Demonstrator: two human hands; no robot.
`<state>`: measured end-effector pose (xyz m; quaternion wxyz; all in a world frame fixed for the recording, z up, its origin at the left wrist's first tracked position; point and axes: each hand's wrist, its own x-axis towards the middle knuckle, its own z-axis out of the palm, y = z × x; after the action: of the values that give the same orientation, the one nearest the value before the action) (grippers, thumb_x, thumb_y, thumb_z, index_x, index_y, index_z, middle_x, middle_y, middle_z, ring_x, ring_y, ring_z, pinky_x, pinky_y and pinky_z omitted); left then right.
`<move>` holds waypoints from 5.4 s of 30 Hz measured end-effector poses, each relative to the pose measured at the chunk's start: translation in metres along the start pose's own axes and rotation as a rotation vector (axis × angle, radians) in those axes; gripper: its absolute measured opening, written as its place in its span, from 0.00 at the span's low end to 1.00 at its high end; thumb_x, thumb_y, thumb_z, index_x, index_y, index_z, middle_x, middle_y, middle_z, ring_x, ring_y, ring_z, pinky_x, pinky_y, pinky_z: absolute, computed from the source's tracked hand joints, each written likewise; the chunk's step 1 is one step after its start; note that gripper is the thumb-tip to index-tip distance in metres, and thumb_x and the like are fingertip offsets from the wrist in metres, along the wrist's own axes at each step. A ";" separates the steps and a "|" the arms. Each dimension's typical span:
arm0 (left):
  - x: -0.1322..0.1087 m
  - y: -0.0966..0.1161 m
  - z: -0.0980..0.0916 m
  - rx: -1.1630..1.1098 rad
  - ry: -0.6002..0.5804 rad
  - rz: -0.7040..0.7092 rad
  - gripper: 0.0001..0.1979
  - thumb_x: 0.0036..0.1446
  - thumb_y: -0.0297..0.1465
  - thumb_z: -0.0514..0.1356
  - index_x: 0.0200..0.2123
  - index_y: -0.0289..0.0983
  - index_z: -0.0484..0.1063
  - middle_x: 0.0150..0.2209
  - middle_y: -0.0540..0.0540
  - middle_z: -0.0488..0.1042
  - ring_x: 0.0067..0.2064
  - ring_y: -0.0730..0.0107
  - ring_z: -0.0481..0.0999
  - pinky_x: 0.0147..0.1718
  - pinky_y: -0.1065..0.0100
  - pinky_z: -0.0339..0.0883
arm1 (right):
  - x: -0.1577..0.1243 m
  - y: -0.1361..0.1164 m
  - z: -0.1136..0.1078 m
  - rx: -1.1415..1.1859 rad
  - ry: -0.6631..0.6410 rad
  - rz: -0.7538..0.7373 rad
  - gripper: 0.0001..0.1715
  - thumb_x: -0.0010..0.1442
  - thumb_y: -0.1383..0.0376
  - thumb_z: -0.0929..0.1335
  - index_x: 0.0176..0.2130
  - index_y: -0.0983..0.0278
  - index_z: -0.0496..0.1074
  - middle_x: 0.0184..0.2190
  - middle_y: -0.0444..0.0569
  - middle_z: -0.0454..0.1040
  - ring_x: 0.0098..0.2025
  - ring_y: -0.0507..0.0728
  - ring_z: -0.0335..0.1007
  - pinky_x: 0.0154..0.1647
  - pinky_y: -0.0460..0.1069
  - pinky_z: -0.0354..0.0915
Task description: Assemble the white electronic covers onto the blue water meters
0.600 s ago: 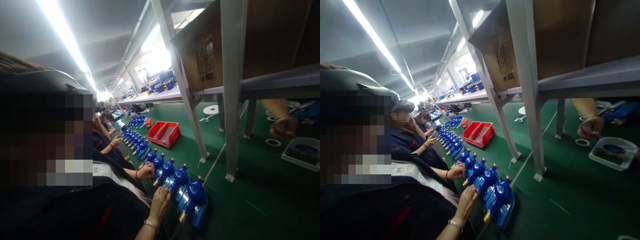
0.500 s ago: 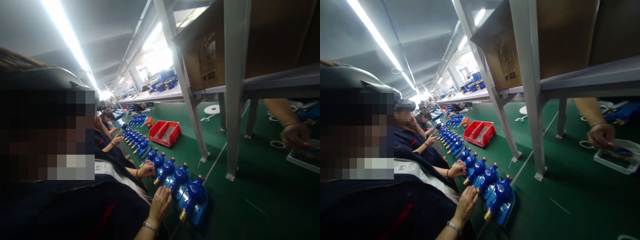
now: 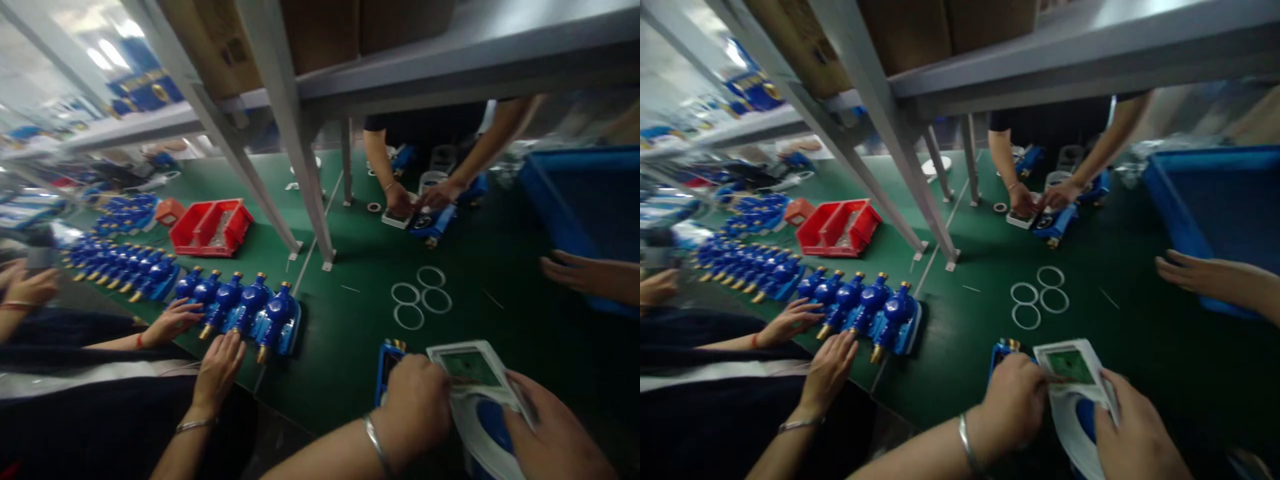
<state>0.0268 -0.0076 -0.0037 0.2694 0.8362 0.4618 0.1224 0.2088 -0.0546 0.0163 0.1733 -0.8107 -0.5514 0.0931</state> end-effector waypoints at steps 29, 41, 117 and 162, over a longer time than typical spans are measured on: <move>-0.012 0.015 0.027 -0.712 0.165 -0.535 0.03 0.47 0.30 0.58 0.26 0.36 0.69 0.24 0.52 0.71 0.26 0.75 0.69 0.28 0.73 0.63 | -0.005 -0.023 -0.015 -0.058 -0.048 -0.029 0.23 0.53 0.78 0.58 0.47 0.68 0.68 0.43 0.55 0.72 0.42 0.60 0.70 0.38 0.52 0.69; -0.016 0.007 0.018 -0.393 0.050 -0.159 0.11 0.50 0.22 0.53 0.33 0.35 0.74 0.29 0.48 0.72 0.30 0.74 0.70 0.32 0.73 0.65 | -0.001 -0.029 -0.020 -0.065 0.005 -0.262 0.20 0.58 0.76 0.56 0.45 0.67 0.68 0.39 0.53 0.71 0.39 0.58 0.67 0.38 0.51 0.65; 0.008 0.019 0.027 -1.016 0.101 -0.803 0.09 0.43 0.28 0.62 0.24 0.36 0.61 0.21 0.55 0.66 0.22 0.78 0.66 0.26 0.74 0.62 | -0.016 -0.046 -0.026 -0.137 -0.259 0.227 0.23 0.57 0.70 0.57 0.52 0.63 0.63 0.40 0.56 0.69 0.34 0.58 0.70 0.22 0.48 0.53; -0.045 -0.022 0.005 -0.763 -0.132 -0.403 0.05 0.45 0.29 0.62 0.29 0.35 0.75 0.28 0.48 0.78 0.30 0.70 0.76 0.32 0.71 0.71 | -0.008 -0.009 -0.013 0.125 -0.345 0.411 0.25 0.56 0.71 0.58 0.52 0.59 0.63 0.48 0.52 0.68 0.44 0.62 0.67 0.36 0.52 0.62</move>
<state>-0.0109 -0.0376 -0.0179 0.6065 0.5761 0.5192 0.1754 0.2025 -0.0617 0.0316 0.1038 -0.8654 -0.3900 0.2969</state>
